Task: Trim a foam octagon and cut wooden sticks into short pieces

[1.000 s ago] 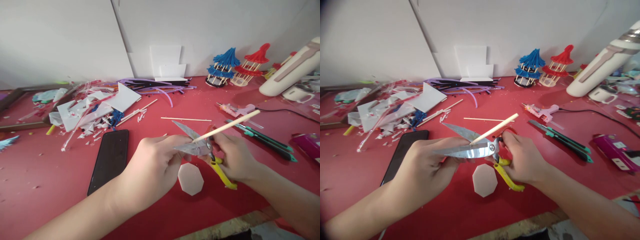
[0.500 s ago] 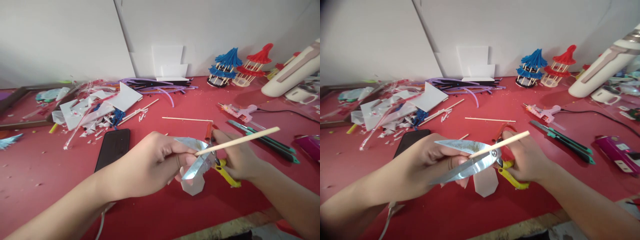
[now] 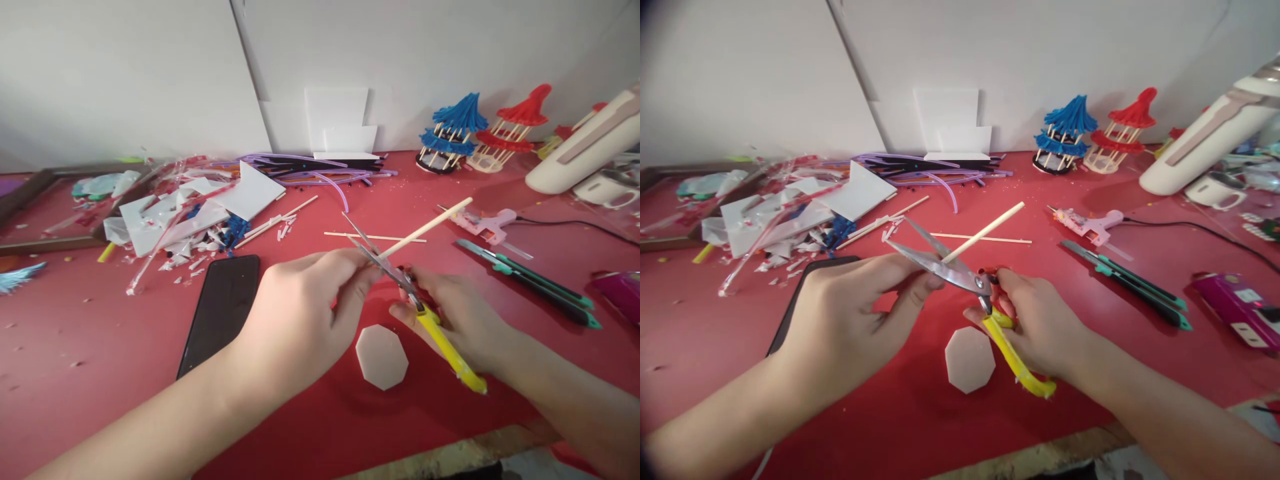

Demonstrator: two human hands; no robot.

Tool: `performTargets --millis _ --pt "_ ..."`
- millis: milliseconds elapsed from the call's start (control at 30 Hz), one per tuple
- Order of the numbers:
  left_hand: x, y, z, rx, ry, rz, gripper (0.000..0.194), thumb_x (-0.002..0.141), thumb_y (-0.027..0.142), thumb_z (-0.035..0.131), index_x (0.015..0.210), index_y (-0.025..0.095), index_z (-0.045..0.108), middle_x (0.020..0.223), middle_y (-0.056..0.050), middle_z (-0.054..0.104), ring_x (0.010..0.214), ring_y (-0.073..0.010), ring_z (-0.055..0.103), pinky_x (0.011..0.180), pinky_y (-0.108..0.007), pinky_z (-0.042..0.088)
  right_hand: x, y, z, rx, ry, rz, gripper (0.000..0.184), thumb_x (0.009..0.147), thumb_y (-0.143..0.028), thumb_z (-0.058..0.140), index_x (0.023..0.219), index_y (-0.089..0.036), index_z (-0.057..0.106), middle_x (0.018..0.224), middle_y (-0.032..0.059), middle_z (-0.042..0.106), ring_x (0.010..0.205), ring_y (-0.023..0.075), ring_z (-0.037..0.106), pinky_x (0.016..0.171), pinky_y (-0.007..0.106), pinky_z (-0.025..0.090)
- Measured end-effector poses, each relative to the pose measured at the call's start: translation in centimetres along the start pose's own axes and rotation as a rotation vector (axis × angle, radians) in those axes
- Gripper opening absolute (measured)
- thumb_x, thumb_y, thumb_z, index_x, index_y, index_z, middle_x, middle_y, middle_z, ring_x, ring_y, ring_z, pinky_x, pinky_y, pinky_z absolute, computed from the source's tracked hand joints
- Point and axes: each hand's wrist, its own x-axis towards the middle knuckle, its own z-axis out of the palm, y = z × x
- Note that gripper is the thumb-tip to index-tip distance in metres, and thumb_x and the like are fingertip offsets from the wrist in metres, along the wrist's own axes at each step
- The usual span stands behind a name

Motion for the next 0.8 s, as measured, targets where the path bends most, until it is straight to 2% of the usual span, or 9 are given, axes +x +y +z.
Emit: performTargets --millis 133,200,267,333,467,567,667,800 --pt "-0.8 0.2 0.2 0.228 0.056 0.149 0.022 0.084 0.006 0.047 0.082 0.019 0.066 0.057 0.003 0.057 0.048 -0.0114 0.05 0.047 -0.023 0.038 0.0 0.2 0.1 -0.058 0.074 -0.096 0.032 0.087 -0.053 0.056 0.086 -0.022 0.047 0.06 -0.003 0.056 0.047 0.0138 0.052 0.045 0.025 0.036" --pt "-0.9 0.1 0.2 0.211 0.062 0.167 0.028 0.079 -0.001 0.044 0.08 0.019 0.065 0.055 0.003 0.056 0.046 -0.0108 0.049 0.046 -0.022 0.038 0.0 0.6 0.2 -0.111 0.12 -0.142 0.031 0.087 -0.051 0.057 0.086 -0.022 0.046 0.054 -0.0052 0.05 0.042 0.0127 0.047 0.044 0.025 0.033" --pt "-0.7 -0.1 0.2 0.102 0.053 0.155 0.026 0.076 -0.002 0.045 0.075 0.018 0.062 0.057 0.003 0.058 0.046 -0.009 0.05 0.045 -0.02 0.039 0.0 0.8 0.1 -0.144 0.158 -0.176 0.031 0.086 -0.05 0.058 0.084 -0.022 0.045 0.051 -0.0072 0.044 0.039 0.0115 0.042 0.043 0.025 0.032" --pt "-0.3 -0.2 -0.1 -0.052 -0.017 0.129 0.025 0.076 -0.003 0.047 0.072 0.017 0.061 0.061 0.003 0.061 0.048 -0.007 0.053 0.047 -0.017 0.041 0.0 1.0 0.0 -0.151 0.175 -0.206 0.031 0.085 -0.049 0.06 0.082 -0.023 0.044 0.052 -0.0075 0.043 0.038 0.0104 0.04 0.043 0.024 0.031" --pt "0.4 -0.4 -1.1 -0.344 -0.241 0.026 0.026 0.083 0.001 0.046 0.073 0.019 0.063 0.059 0.005 0.061 0.046 -0.0053 0.052 0.045 -0.014 0.041 -0.1 1.4 -0.6 -0.156 0.177 -0.259 0.027 0.082 -0.038 0.063 0.081 -0.023 0.041 0.059 -0.0062 0.046 0.044 0.0095 0.042 0.044 0.022 0.033" --pt "0.8 -0.2 -1.6 -0.549 -0.368 -0.077 0.028 0.087 0.004 0.045 0.071 0.018 0.064 0.057 0.005 0.06 0.046 -0.0051 0.052 0.045 -0.013 0.042 0.1 1.9 -1.0 -0.165 0.181 -0.332 0.021 0.082 -0.032 0.058 0.08 -0.023 0.04 0.062 -0.0049 0.047 0.048 0.0103 0.042 0.046 0.022 0.034" --pt "1.0 -0.1 -1.8 -0.723 -0.478 -0.205 0.028 0.088 0.006 0.046 0.072 0.016 0.067 0.06 0.003 0.063 0.048 -0.005 0.053 0.046 -0.012 0.045 0.2 2.1 -1.3 -0.184 0.179 -0.383 0.015 0.082 -0.031 0.054 0.08 -0.022 0.042 0.062 -0.0041 0.047 0.05 0.0112 0.042 0.047 0.024 0.034" --pt "1.2 -0.4 -2.1 -0.939 -0.63 -0.336 0.023 0.09 0.015 0.052 0.074 0.016 0.069 0.061 0.001 0.065 0.049 -0.0057 0.054 0.045 -0.012 0.046 0.1 1.9 -1.4 -0.197 0.214 -0.426 0.018 0.081 -0.032 0.053 0.077 -0.023 0.038 0.061 -0.0046 0.045 0.049 0.0114 0.041 0.047 0.024 0.032"
